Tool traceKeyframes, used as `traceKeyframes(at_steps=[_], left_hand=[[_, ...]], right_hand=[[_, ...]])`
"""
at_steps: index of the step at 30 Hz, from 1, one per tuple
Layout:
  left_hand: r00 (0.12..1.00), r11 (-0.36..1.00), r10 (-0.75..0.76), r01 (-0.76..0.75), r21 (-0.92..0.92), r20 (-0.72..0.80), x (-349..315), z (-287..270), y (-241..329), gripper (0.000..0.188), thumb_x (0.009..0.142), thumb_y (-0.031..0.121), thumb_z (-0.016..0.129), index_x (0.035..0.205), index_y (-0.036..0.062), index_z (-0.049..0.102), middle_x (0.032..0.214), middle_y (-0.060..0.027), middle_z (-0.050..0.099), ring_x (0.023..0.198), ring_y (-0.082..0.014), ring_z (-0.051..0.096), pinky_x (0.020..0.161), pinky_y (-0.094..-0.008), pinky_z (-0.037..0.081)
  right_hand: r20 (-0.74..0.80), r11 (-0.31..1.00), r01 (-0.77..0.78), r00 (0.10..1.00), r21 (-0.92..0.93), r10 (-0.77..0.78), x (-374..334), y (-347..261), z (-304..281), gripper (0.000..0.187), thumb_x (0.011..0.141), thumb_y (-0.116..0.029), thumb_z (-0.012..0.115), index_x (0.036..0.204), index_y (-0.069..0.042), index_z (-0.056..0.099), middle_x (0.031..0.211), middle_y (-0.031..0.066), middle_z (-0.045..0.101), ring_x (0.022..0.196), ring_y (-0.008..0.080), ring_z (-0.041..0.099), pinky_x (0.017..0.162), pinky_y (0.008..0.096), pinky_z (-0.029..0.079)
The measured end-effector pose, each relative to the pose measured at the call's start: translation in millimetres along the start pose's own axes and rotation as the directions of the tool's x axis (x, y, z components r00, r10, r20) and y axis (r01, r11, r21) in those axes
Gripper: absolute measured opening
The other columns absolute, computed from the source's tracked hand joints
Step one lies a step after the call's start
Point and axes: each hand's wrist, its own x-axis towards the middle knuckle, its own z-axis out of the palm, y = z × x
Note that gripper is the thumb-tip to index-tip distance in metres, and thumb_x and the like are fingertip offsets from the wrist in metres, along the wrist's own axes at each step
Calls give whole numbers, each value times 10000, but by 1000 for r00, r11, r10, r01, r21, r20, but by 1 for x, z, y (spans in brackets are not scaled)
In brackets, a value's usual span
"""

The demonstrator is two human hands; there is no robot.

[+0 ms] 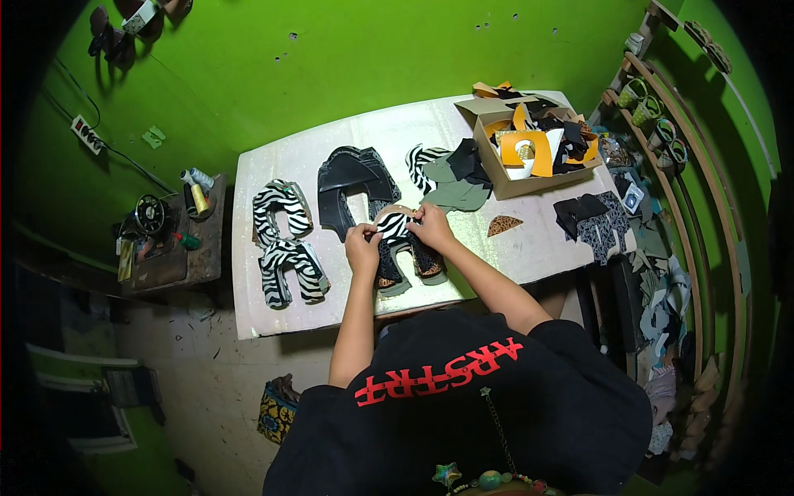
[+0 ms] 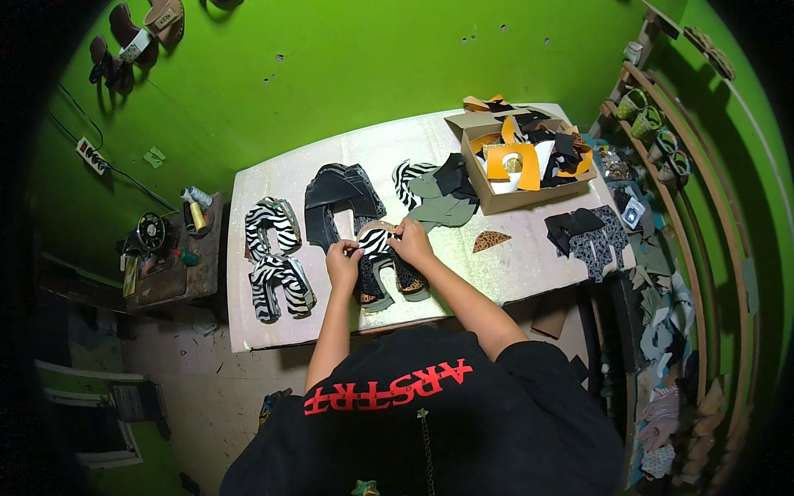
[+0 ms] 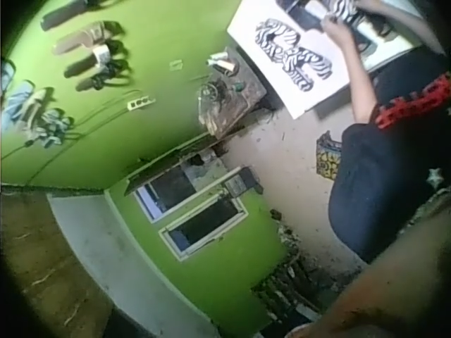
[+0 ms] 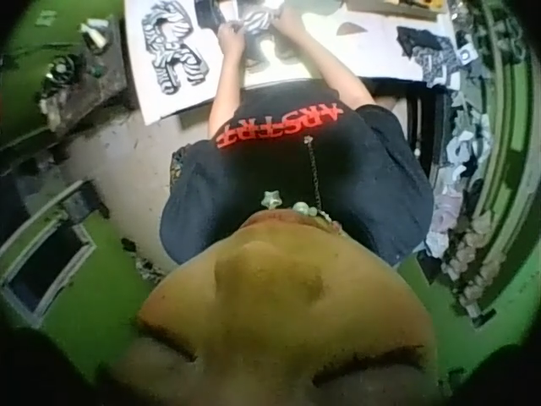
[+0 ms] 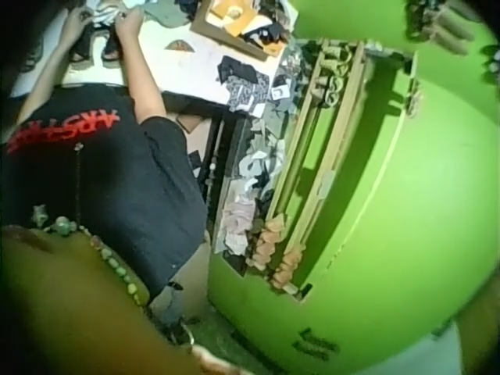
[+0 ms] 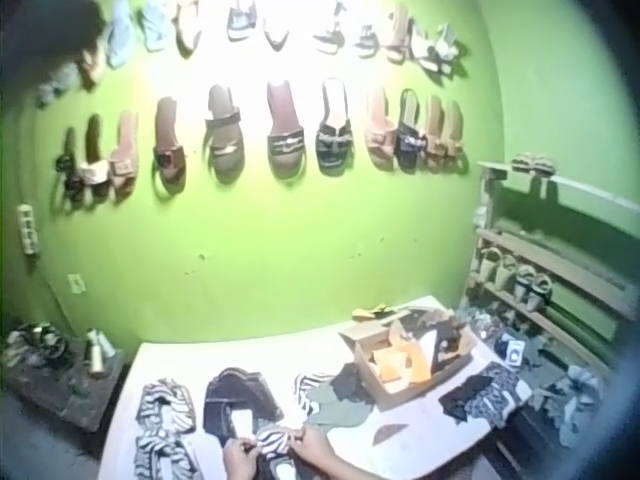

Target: Matching and layering patterned fabric shoe upper components on a work surface.

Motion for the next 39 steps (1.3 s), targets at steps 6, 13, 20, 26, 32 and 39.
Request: traceKeyframes(at_steps=[6,13,20,26,32,39], left_hand=[[997,992,-72,73,-100,14,1,6,-11,156,618,46,711,729,20,604,729,-93,574,688,-215,558,653,-321,439],[998,993,-63,64,-101,13,5,9,-13,138,638,60,699,731,30,602,732,-89,568,688,-213,554,647,-319,436],[997,978,1,-16,210,74,7,2,15,120,683,96,648,793,60,618,783,-96,558,759,-263,544,682,-364,438],[979,967,133,-162,196,155,5,3,44,135,678,104,631,767,4,614,753,-140,567,705,-276,559,663,-350,443],[835,915,404,-379,-142,373,7,31,72,157,706,90,624,831,-3,604,793,-131,570,720,-233,551,662,-314,438],[768,918,363,-392,-62,528,0,66,55,221,630,105,678,836,47,624,847,-123,567,860,-288,517,764,-364,419]], right_hand=[[111,982,-177,979,59,170,3,-1,-3,338,555,-168,768,678,8,507,673,167,566,679,327,564,619,375,440],[33,988,-144,989,60,142,3,5,5,309,577,-184,766,623,0,521,604,150,558,590,275,563,564,350,439],[68,984,-147,988,101,140,4,10,-1,229,668,-165,711,658,2,554,574,86,562,508,170,561,501,296,444],[259,848,-349,930,399,261,0,21,-28,146,779,-139,609,794,-5,551,605,12,541,474,88,540,423,219,418],[107,828,-339,939,446,327,3,31,-67,119,764,-135,601,778,-17,591,647,17,558,553,70,506,503,213,414],[-534,998,-57,844,0,48,34,53,-151,138,739,-130,590,845,-47,562,809,79,508,735,181,469,675,308,383]])
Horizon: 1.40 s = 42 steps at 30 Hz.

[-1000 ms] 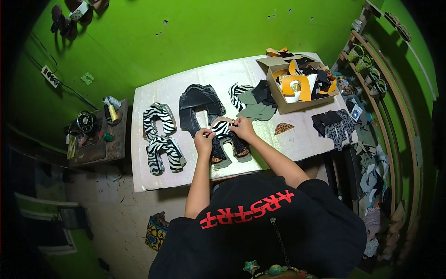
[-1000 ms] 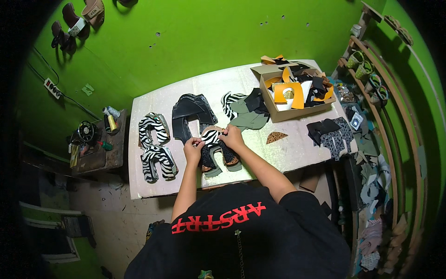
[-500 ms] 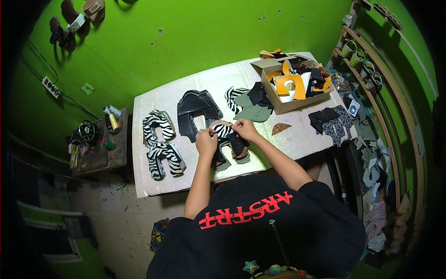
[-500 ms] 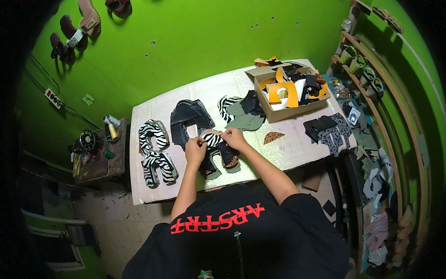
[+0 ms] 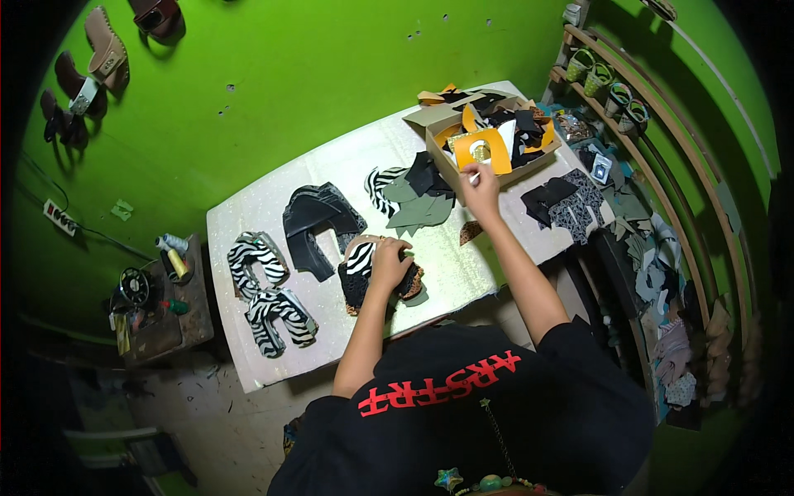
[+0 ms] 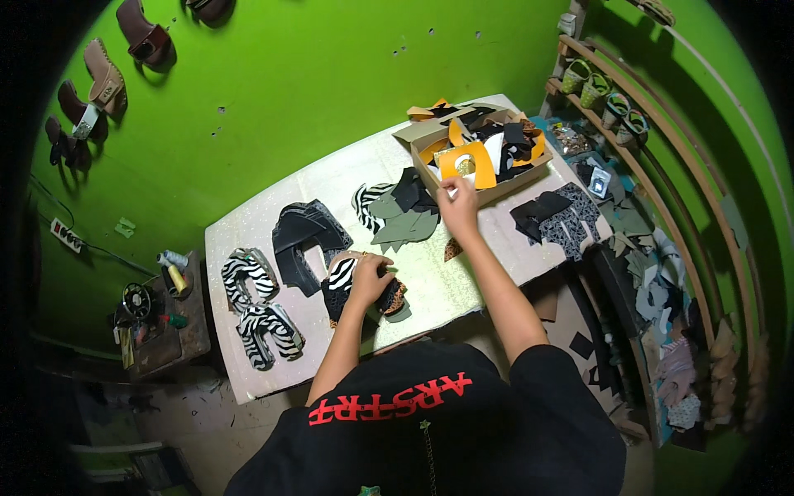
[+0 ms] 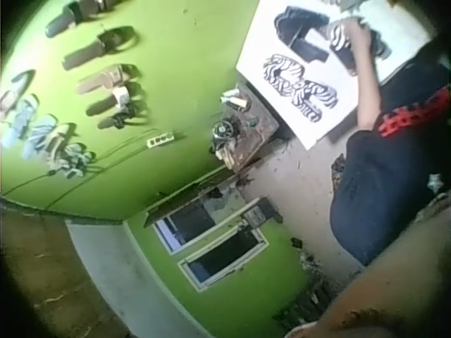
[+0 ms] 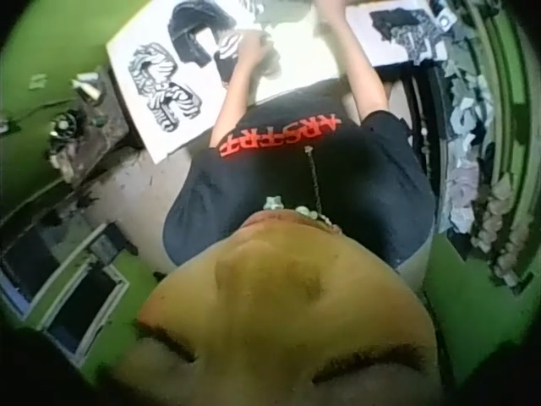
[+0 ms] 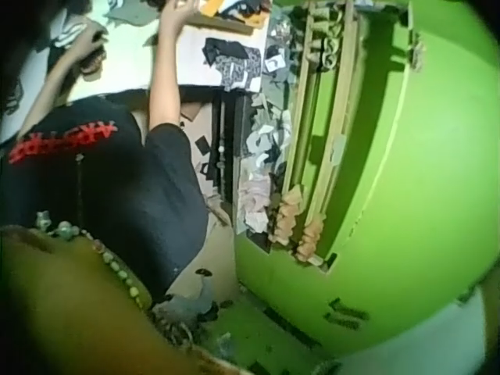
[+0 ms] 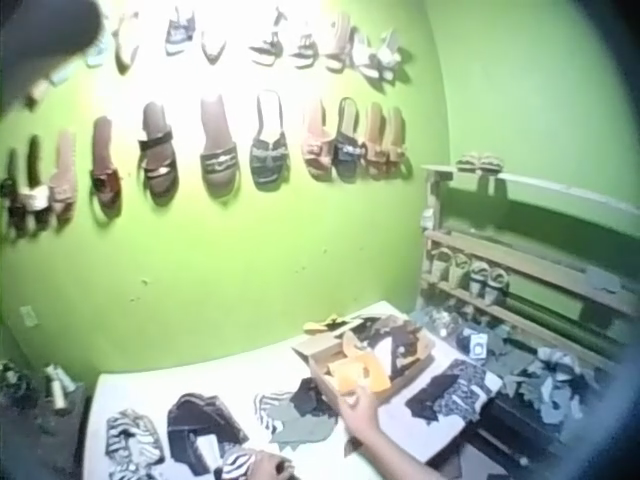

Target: Matching and layering patterned fabric shoe upper components on a work surface.

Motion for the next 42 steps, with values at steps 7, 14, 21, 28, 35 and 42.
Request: traceKeyframes(at_steps=[7,14,21,28,35,42], left_hand=[[999,983,-32,36,-180,25,1,-2,-13,215,680,80,662,870,0,603,858,-114,586,792,-221,574,723,-301,452],[982,916,-174,187,-354,68,10,2,-3,235,729,202,652,889,34,619,847,-97,596,744,-199,550,702,-300,433],[921,711,-265,387,-587,287,31,-12,9,309,803,180,598,1032,-20,542,903,-52,584,804,-101,522,709,-224,409],[972,737,-219,110,-667,-82,56,-34,38,641,735,233,694,1223,10,343,1144,-140,468,1080,-212,429,889,-334,372],[979,676,-200,119,-727,-26,45,-52,29,203,871,163,530,998,4,520,831,-16,579,719,-72,537,653,-215,439],[909,700,-327,416,-581,256,4,-86,13,132,846,165,554,864,37,584,613,52,484,504,-32,384,467,-185,314]], right_hand=[[-167,717,-354,933,-601,320,52,14,-34,541,697,-219,655,1156,-58,417,1173,165,423,1092,325,364,890,459,267],[-52,907,-301,953,-294,299,55,51,-27,355,712,-156,622,1040,-54,533,882,149,595,872,290,558,841,446,327],[-73,958,-144,983,248,167,37,18,-13,154,753,-49,564,894,12,567,828,110,601,778,189,580,719,287,441],[454,627,-378,890,681,43,-1,-45,-11,428,722,76,539,1128,-11,435,1033,89,530,847,121,543,700,217,442],[694,747,-473,720,468,21,-19,-53,-11,385,762,-14,551,1133,-12,450,1013,56,549,867,79,525,747,241,442],[675,843,-460,718,278,169,-39,-32,31,238,845,-213,546,831,23,574,670,25,574,595,77,507,552,256,425]])
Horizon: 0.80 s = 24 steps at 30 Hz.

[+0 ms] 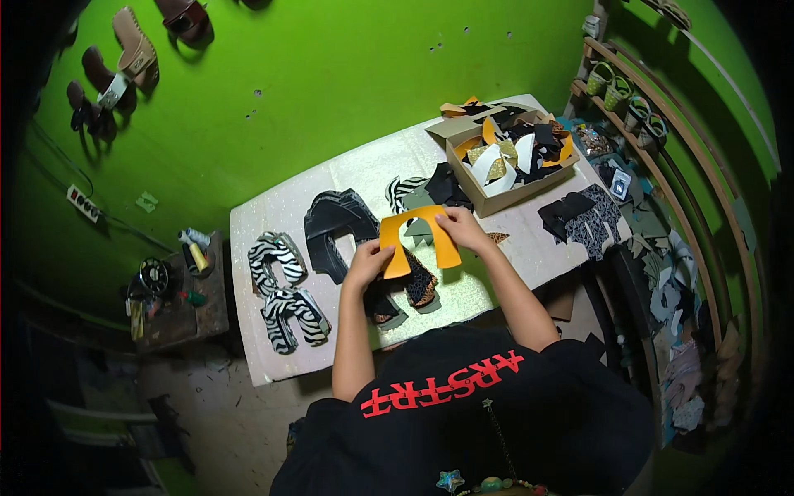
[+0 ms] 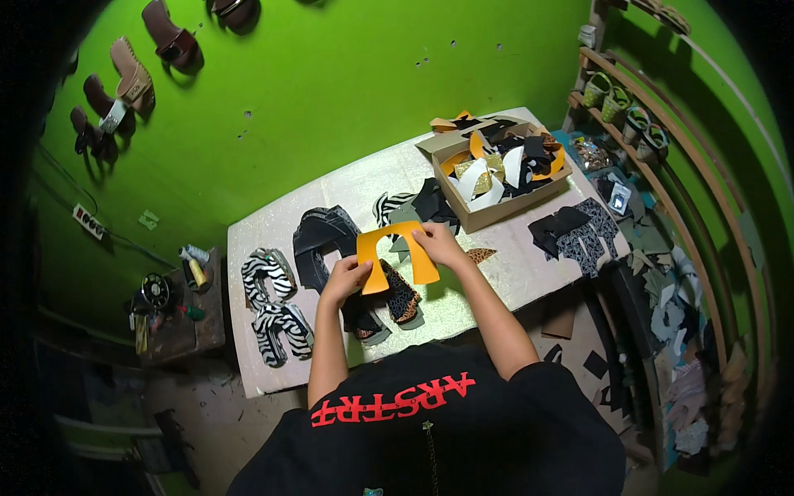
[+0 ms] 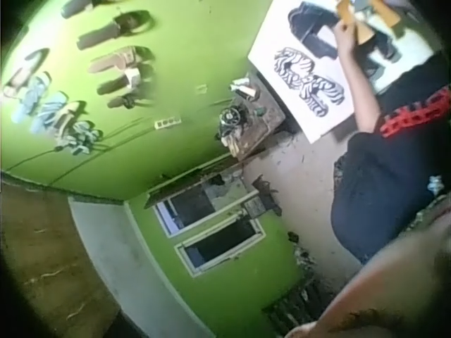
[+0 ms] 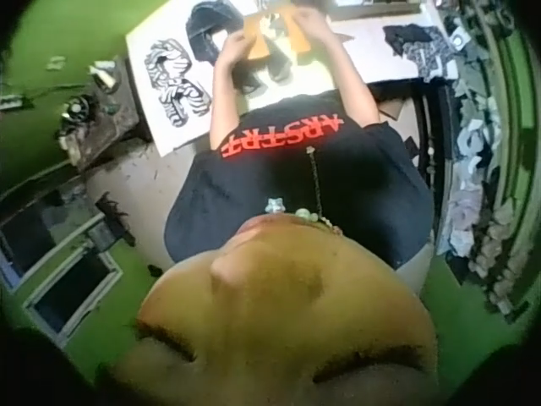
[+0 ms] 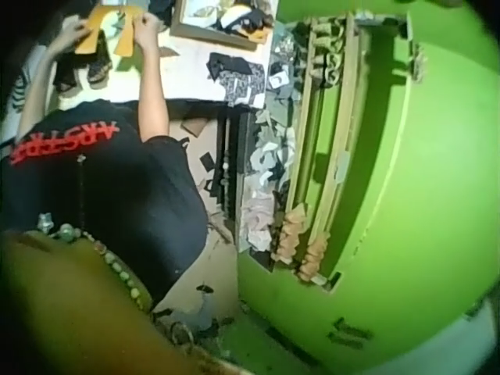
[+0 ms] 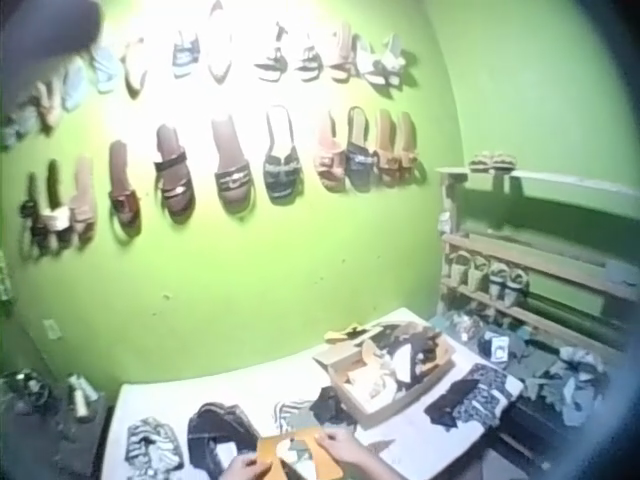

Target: Matching and layering patterned fabric shoe upper components on a work surface.

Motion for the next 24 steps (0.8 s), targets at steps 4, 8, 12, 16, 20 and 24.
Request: traceKeyframes(at_steps=[4,8,12,16,20,24], left_hand=[[992,981,-121,113,157,45,-25,-41,-25,169,777,219,642,835,70,588,635,48,536,547,-36,461,488,-181,351],[927,906,-372,373,201,-44,-40,-56,-43,216,786,309,633,788,99,585,693,31,581,577,-56,506,520,-198,398],[920,895,-375,392,213,-119,-42,-56,-66,260,790,318,627,772,62,585,686,-1,585,575,-80,532,506,-219,424],[917,904,-274,348,247,-290,-36,-53,-99,292,754,282,647,644,21,575,574,-59,568,485,-134,519,477,-270,422],[898,866,-114,300,400,-426,-29,-49,-119,329,757,245,659,561,41,492,485,-57,518,374,-135,481,370,-251,367],[888,848,-95,309,432,-449,-35,-40,-106,347,727,274,676,563,24,500,501,-87,533,404,-146,501,404,-282,394]], right_hand=[[25,995,2,1000,-103,1,-2,1,33,230,799,-204,603,868,12,560,625,31,538,555,91,477,517,265,402],[76,983,45,997,-178,-31,-8,7,63,256,749,-212,653,862,-2,562,574,26,488,514,101,432,486,273,370],[107,933,104,992,-344,-71,-16,10,79,262,739,-225,646,857,-5,567,627,109,560,578,218,547,543,331,426],[53,852,111,994,-512,-98,-24,5,91,279,740,-234,628,899,-20,546,797,163,610,757,332,591,652,396,457],[17,809,106,993,-578,-118,-28,11,94,303,760,-235,610,964,-47,489,902,146,578,834,316,571,693,384,450],[-31,820,132,983,-557,-180,-31,22,93,289,768,-227,601,950,-52,461,880,137,541,796,316,552,660,390,439]])
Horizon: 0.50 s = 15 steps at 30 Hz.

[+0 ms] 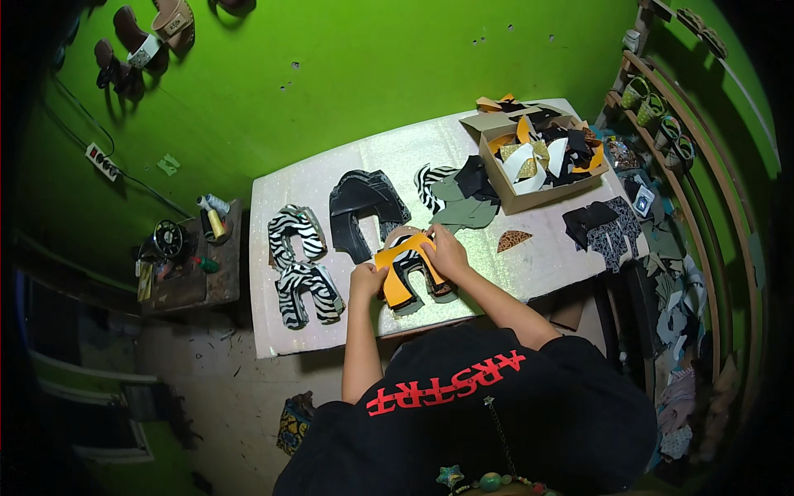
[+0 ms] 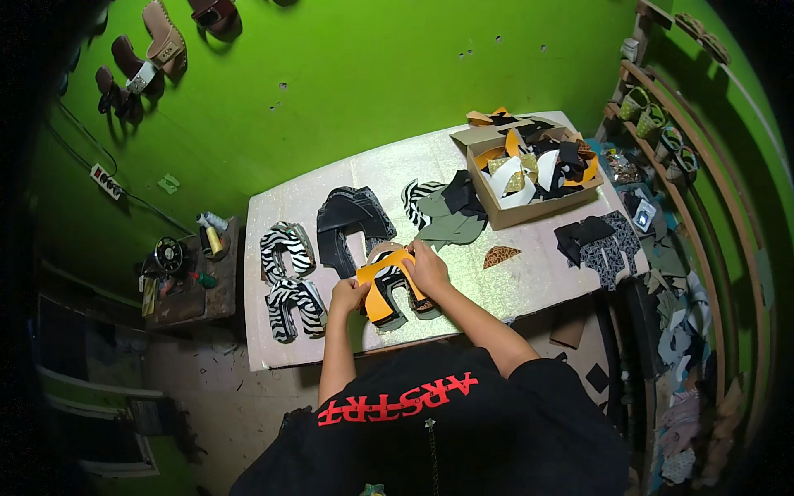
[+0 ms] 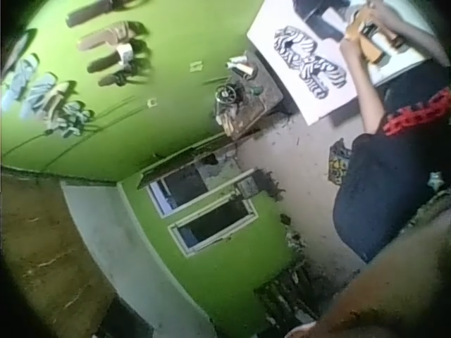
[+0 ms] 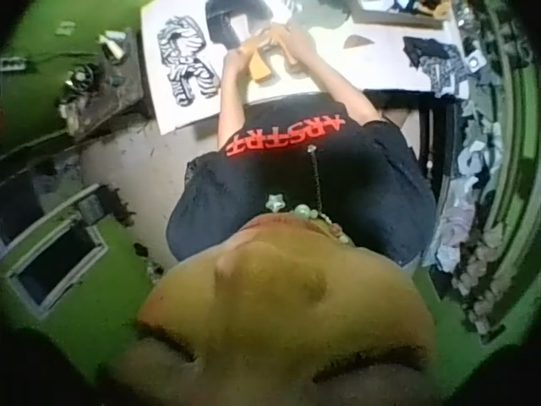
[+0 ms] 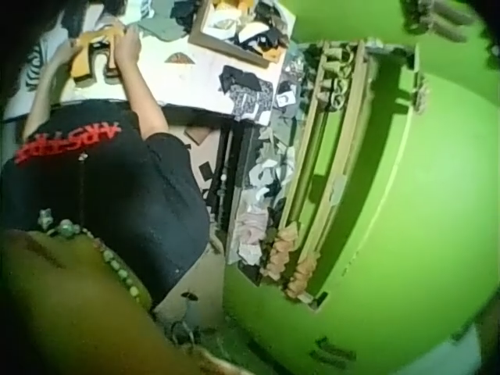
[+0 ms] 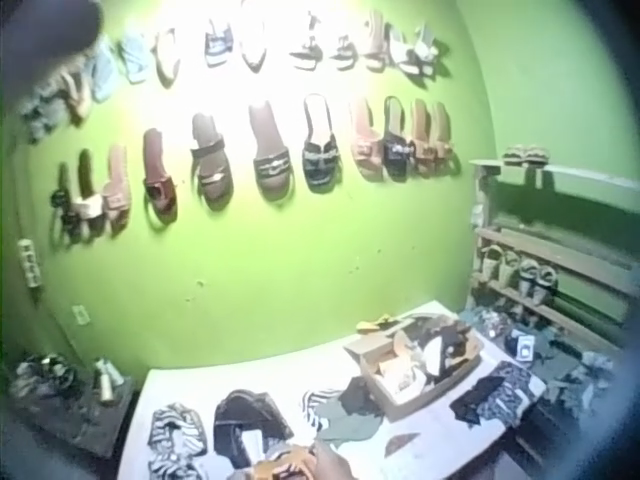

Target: Matching and layering patterned fabric shoe upper components on a work surface.

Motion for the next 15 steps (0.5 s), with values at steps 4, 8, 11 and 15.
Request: traceKeyframes(at_steps=[4,8,11,15], left_hand=[[996,991,-40,49,124,-74,-17,-9,19,315,672,252,704,604,8,517,598,-128,578,580,-241,579,535,-335,439],[869,950,288,-206,234,-403,-29,-6,42,277,661,210,703,676,4,518,667,-117,525,645,-248,548,579,-328,419],[899,935,353,-351,56,-260,-28,-3,61,264,676,197,690,679,-1,516,630,-101,495,574,-234,499,551,-326,402],[913,919,394,-393,29,-110,-24,11,71,278,679,240,686,714,21,518,753,-135,542,716,-296,531,632,-369,426]], right_hand=[[-41,998,61,997,2,-61,-3,-2,1,224,758,-175,602,912,-63,483,835,118,502,748,314,532,637,391,432],[-129,955,264,951,-134,-281,-2,3,5,159,738,-125,598,875,-97,521,831,80,484,802,284,505,667,379,419],[-108,941,281,946,-189,-304,-3,5,11,157,744,-121,587,890,-110,530,848,72,494,834,267,492,694,377,406],[-16,963,215,975,-162,-220,-4,8,11,195,764,-127,563,954,-140,523,891,72,506,857,270,490,728,392,397]])
